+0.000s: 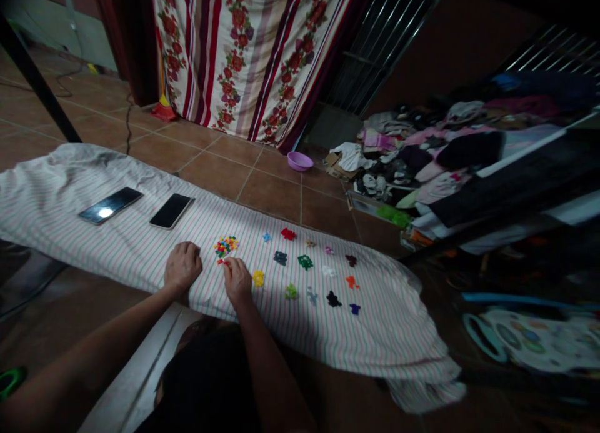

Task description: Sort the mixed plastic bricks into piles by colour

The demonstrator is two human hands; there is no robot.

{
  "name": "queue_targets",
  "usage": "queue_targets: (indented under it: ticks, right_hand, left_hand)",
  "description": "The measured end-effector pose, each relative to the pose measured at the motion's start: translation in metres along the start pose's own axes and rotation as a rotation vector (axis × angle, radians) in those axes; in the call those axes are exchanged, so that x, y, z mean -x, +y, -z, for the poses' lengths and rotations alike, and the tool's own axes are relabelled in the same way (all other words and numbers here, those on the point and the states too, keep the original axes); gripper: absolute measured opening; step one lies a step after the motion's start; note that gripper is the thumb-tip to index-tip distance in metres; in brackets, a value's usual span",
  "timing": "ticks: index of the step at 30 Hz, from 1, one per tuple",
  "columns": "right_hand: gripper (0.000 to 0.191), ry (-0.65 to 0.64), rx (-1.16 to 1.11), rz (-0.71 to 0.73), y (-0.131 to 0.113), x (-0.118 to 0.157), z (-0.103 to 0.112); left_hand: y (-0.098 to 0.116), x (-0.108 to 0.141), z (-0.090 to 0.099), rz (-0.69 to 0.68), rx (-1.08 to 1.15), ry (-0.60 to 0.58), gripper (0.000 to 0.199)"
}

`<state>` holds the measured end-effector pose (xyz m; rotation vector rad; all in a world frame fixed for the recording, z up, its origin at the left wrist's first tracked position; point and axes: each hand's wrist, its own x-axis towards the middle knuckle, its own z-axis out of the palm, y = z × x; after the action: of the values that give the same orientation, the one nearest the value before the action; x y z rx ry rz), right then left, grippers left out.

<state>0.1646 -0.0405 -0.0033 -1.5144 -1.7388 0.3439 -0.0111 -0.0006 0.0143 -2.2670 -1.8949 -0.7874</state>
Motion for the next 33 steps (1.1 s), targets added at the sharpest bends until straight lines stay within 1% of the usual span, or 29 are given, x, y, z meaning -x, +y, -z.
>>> queue_targets:
  ticks: [6, 10, 16, 19, 22, 24, 29, 33]
  right_hand:
    - [0.023, 0.035, -0.089, -0.027, 0.0034, 0.0002, -0.0004]
    - [0.022, 0.072, -0.077, -0.030, 0.0022, 0.0014, 0.0003]
    - [0.018, 0.031, -0.051, -0.021, -0.0011, 0.0021, 0.0000]
    - [0.018, 0.035, -0.073, -0.038, -0.0010, 0.0013, 0.0006]
    - [0.019, 0.040, -0.106, -0.024, -0.0002, 0.0008, 0.0019]
    - [0.019, 0.058, -0.128, -0.032, 0.0009, 0.0006, 0.0025]
    - [0.019, 0.160, -0.131, -0.104, 0.0043, -0.0005, 0.0018]
    - [0.018, 0.175, -0.072, -0.120, 0.0040, -0.0019, 0.0025]
  left_hand:
    - [0.0000, 0.0004, 0.0008, -0.003, 0.029, -0.004, 0.014]
    - [0.0004, 0.0007, 0.0014, -0.005, 0.025, 0.002, 0.014]
    - [-0.0004, -0.0002, 0.0005, -0.018, -0.006, -0.015, 0.013]
    - [-0.0008, -0.0003, 0.0002, -0.025, -0.016, -0.010, 0.013]
    - [-0.0007, -0.0002, 0.0004, -0.027, -0.010, -0.011, 0.013]
    - [-0.0007, -0.0002, 0.0006, -0.026, -0.005, -0.011, 0.012]
    - [-0.0002, -0.0002, 0.0015, -0.035, -0.015, -0.014, 0.012]
    - [0.0007, -0.0004, 0.0024, -0.042, -0.018, 0.006, 0.011]
